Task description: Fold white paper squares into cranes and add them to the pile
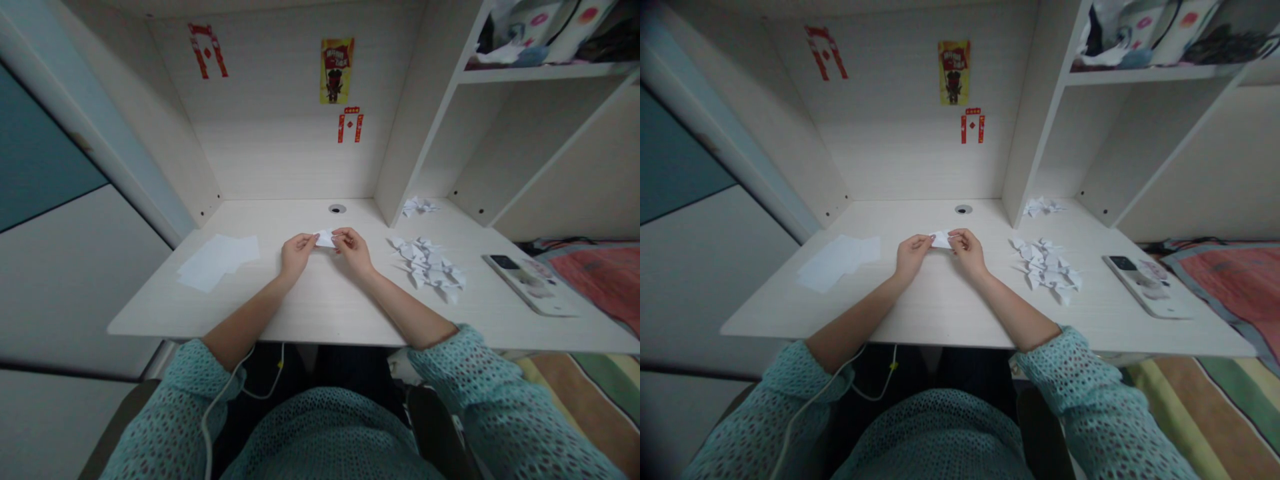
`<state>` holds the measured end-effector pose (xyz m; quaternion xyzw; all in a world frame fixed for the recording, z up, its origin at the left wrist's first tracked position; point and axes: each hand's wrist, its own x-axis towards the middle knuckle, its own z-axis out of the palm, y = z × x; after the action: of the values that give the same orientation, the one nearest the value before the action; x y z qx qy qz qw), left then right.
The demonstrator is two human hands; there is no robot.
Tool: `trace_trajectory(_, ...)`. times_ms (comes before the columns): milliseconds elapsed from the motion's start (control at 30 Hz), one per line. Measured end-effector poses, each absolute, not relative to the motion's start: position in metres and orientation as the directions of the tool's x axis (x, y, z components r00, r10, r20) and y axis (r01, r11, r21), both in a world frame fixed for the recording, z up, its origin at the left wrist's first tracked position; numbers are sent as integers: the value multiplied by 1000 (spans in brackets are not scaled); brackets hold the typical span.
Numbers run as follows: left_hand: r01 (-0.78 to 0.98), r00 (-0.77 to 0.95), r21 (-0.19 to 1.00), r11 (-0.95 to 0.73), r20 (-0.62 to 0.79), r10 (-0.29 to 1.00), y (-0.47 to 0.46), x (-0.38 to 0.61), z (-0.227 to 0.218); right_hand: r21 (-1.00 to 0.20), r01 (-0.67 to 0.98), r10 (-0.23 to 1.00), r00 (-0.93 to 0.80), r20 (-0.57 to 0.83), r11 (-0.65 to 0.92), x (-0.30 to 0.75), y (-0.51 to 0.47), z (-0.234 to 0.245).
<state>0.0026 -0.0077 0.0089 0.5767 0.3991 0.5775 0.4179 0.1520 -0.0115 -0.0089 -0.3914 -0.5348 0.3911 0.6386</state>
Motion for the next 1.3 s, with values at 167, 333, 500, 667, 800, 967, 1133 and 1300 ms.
trace_trajectory(167,-37,9,939,-343,343,939,-3,0,6,-928,-103,933,85,350,358,151,-12,-5)
trace_trajectory(333,-16,-50,954,-299,297,953,1,-2,4,-910,-75,913,28,406,407,151,-13,-3)
trace_trajectory(500,-24,-43,960,-279,278,960,0,-2,6,-884,93,886,22,463,459,150,-14,-6)
trace_trajectory(667,27,-85,957,-289,291,953,-2,-3,9,-609,492,725,-68,685,622,159,-20,1)
trace_trajectory(800,44,-113,963,-267,270,956,-3,-3,11,-230,728,581,-273,766,646,170,-21,6)
trace_trajectory(967,36,-62,965,-260,261,963,-3,-2,10,-175,754,571,-303,763,633,170,-19,3)
trace_trajectory(1133,59,-74,938,-341,344,936,1,-2,6,-437,677,644,-71,762,592,164,-17,-3)
trace_trajectory(1300,-56,63,920,-389,392,918,4,2,3,-626,537,707,75,703,565,160,-15,-4)
